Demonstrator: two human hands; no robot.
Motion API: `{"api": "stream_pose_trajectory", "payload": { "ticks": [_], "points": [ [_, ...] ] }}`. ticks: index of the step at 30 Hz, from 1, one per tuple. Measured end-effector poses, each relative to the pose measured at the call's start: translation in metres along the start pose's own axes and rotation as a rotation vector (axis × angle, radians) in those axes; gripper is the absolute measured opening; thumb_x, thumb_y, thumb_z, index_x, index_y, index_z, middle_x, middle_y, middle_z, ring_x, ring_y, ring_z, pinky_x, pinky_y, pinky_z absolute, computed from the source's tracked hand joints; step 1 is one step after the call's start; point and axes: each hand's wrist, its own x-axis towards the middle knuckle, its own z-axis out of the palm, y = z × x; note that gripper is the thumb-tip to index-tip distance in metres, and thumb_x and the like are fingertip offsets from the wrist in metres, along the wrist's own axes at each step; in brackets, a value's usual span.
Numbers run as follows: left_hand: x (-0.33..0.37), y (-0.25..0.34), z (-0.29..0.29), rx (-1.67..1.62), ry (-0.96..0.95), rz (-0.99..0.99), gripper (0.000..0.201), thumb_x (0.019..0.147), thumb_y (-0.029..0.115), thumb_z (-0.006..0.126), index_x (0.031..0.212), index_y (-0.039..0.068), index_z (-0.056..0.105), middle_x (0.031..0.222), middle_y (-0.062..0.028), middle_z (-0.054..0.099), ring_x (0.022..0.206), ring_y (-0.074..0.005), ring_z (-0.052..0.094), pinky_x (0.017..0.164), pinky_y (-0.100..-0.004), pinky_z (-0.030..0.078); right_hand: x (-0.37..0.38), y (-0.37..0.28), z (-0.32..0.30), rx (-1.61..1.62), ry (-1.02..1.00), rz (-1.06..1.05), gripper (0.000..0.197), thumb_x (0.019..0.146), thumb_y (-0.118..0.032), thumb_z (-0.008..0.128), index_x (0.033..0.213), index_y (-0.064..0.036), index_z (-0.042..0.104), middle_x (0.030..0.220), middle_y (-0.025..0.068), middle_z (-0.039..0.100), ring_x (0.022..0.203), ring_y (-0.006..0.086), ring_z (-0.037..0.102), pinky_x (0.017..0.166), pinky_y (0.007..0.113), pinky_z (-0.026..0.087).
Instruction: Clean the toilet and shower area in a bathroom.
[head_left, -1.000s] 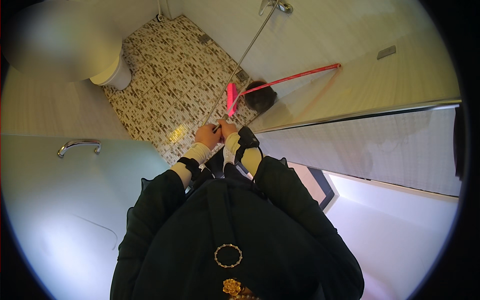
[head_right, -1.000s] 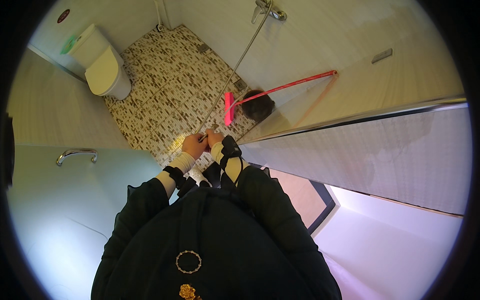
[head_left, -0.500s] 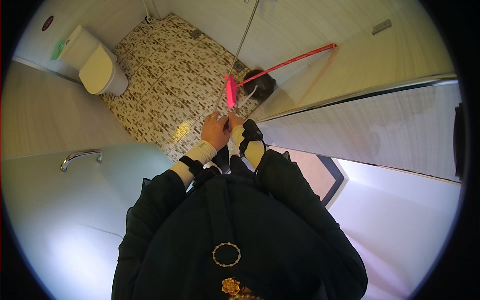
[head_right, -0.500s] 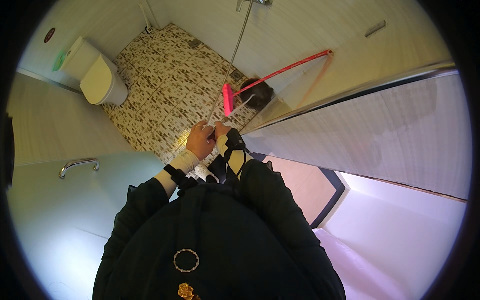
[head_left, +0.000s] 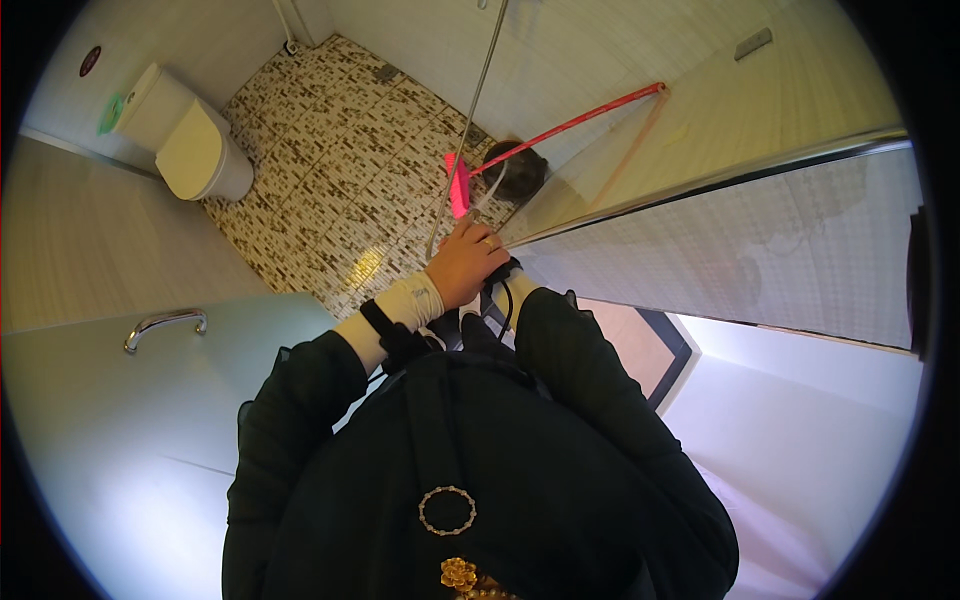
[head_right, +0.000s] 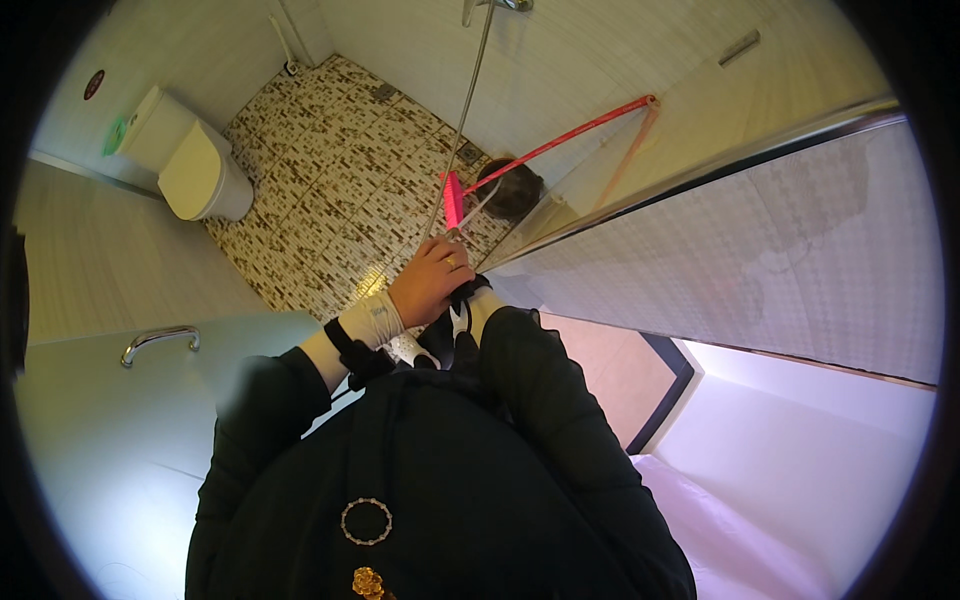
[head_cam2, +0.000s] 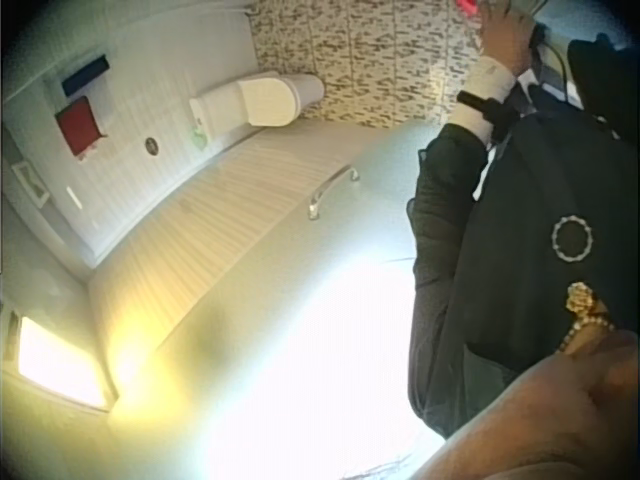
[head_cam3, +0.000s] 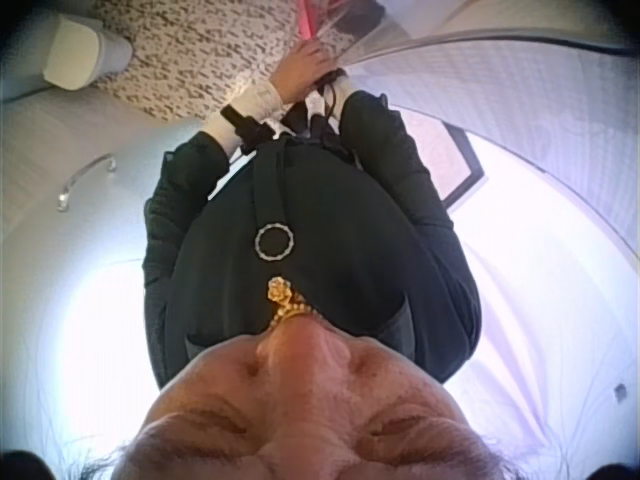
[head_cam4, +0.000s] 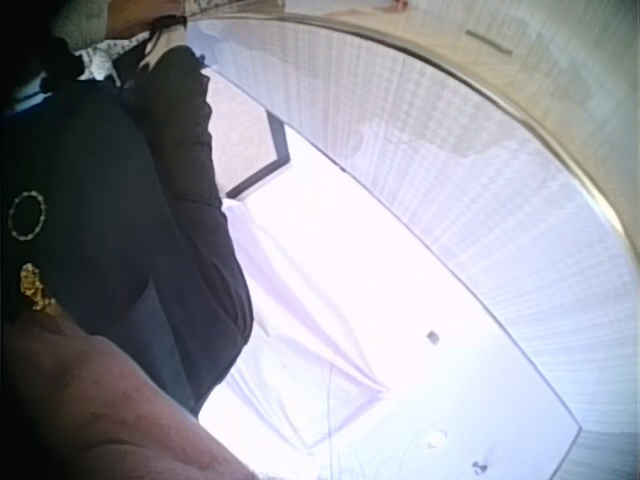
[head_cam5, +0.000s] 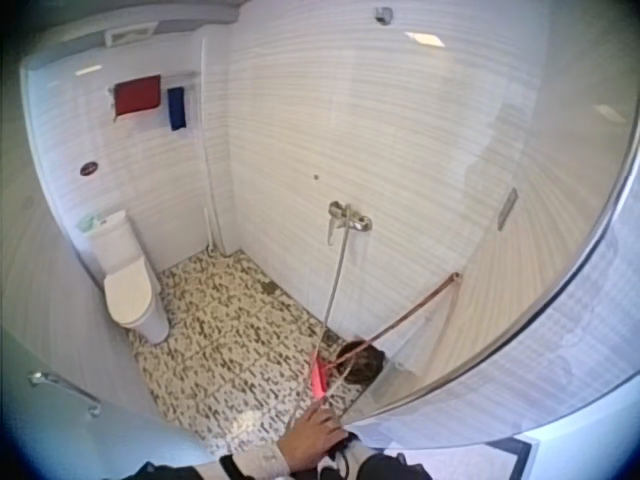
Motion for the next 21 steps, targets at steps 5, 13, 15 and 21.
{"api": "stream_pose_trajectory", "payload": {
  "ticks": [5, 13, 15, 21],
  "points": [
    [-0.004, 0.017, 0.003, -0.028, 0.133, -0.030, 0.041, 0.053, 0.006, 0.068, 0.092, 0.007, 0.053, 0.097, -0.0091, 0.051, 0.095, -0.0296, 0.047, 0.084, -0.0409, 0.038, 0.049, -0.089, 0.060, 0.083, 0.023, 0.030, 0.034, 0.085, -0.034, 0.046, 0.081, -0.0002, 0.052, 0.064, 0.0161, 0.059, 0.052, 0.0279, 0.057, 0.047, 0.040, 0.047],
    [-0.033, 0.017, 0.012, -0.146, 0.152, -0.091, 0.054, 0.058, 0.002, 0.064, 0.111, 0.006, 0.050, 0.111, -0.0141, 0.047, 0.098, -0.0328, 0.046, 0.086, -0.0383, 0.041, -0.001, -0.145, 0.058, 0.527, -0.045, 0.206, 0.038, 0.089, -0.031, 0.036, 0.086, 0.0037, 0.051, 0.068, 0.0189, 0.062, 0.055, 0.0263, 0.062, 0.051, 0.038, 0.052],
    [-0.026, 0.015, -0.012, -0.309, 0.417, -0.247, 0.058, 0.057, 0.007, 0.064, 0.113, 0.007, 0.049, 0.113, -0.0137, 0.047, 0.103, -0.0325, 0.045, 0.086, -0.0383, 0.041, -0.008, -0.150, 0.056, 0.501, -0.032, 0.207, 0.038, 0.089, -0.032, 0.037, 0.086, 0.0037, 0.051, 0.066, 0.0188, 0.062, 0.054, 0.0262, 0.062, 0.049, 0.038, 0.052],
    [-0.024, -0.025, 0.008, -1.461, 0.168, -1.277, 0.059, 0.074, 0.033, 0.070, 0.113, -0.001, 0.042, 0.095, -0.0101, 0.055, 0.080, -0.0223, 0.060, 0.068, -0.0362, 0.051, -0.006, -0.145, 0.070, 0.335, 0.036, 0.106, 0.037, 0.089, -0.032, 0.039, 0.089, 0.0039, 0.050, 0.066, 0.0169, 0.063, 0.052, 0.0254, 0.062, 0.044, 0.036, 0.051]
  ]
}}
